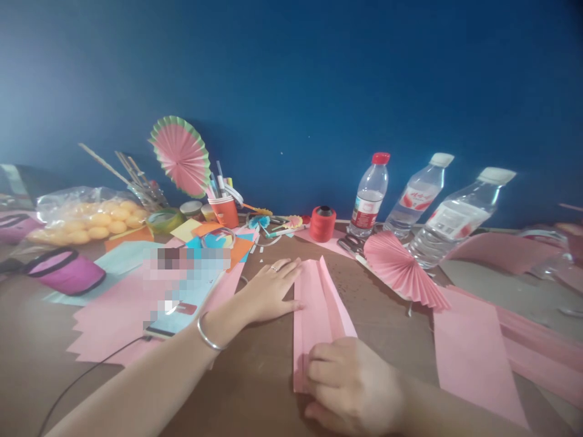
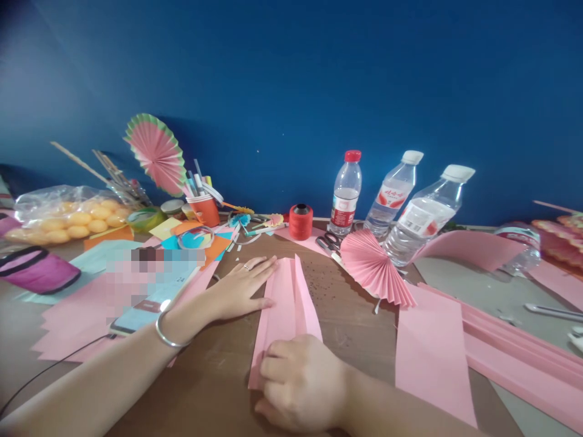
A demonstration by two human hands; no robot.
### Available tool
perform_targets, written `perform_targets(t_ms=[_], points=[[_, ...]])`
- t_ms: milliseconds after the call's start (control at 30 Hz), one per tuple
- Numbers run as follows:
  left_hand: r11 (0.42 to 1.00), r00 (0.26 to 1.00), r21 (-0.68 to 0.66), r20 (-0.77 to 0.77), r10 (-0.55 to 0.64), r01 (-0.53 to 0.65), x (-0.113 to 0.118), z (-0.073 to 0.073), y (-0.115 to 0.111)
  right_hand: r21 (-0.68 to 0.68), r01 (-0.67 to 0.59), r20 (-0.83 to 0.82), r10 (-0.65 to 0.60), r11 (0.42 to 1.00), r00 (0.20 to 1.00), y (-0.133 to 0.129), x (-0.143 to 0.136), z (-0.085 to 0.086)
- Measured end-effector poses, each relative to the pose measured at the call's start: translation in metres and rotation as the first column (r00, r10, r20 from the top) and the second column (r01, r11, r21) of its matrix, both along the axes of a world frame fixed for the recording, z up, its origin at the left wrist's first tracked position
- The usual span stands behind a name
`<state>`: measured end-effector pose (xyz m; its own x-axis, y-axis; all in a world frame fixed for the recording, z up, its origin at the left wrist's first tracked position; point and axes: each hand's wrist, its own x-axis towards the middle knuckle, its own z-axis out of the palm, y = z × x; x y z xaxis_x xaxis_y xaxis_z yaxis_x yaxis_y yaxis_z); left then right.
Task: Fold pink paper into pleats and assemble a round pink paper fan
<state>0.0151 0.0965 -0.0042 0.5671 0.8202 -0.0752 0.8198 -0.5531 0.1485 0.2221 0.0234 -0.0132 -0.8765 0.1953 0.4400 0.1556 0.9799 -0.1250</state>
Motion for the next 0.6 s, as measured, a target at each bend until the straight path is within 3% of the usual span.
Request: perform_targets(t_ms=[133, 233, 300, 367, 467, 600], points=[[0.980, 0.999, 0.197, -0.010, 0.033, -0.031, -0.001, 0.001, -0.009, 0.044, 0.097, 0.037, -0.099, 0.994, 0.994, 0.011, 0.015, 0.008], [0.907, 0.974, 0.388, -0.075, 0.212, -0.167, 0.001, 0.004, -0.017, -0.002, 0.300, 0.163, -0.296, 0.954, 0.941, 0.029, 0.029, 0.019], [0.868, 0.952, 0.456, -0.126, 0.280, -0.195, 0.006, 0.007, -0.021, -0.019, 0.394, 0.234, -0.379, 0.919, 0.895, 0.039, 0.036, 0.025], [0.882, 0.955, 0.448, -0.172, 0.244, -0.145, 0.011, 0.010, -0.024, -0.030, 0.450, 0.250, -0.429, 0.893, 0.868, 0.044, 0.037, 0.026], [0.934, 0.976, 0.358, -0.204, 0.083, -0.005, 0.019, 0.012, -0.025, -0.108, 0.484, 0.236, -0.451, 0.868, 0.861, 0.044, 0.033, 0.021], [0.959, 0.987, 0.269, -0.156, -0.046, 0.087, 0.023, 0.009, -0.025, -0.168, 0.512, 0.224, -0.473, 0.843, 0.852, 0.045, 0.032, 0.013]])
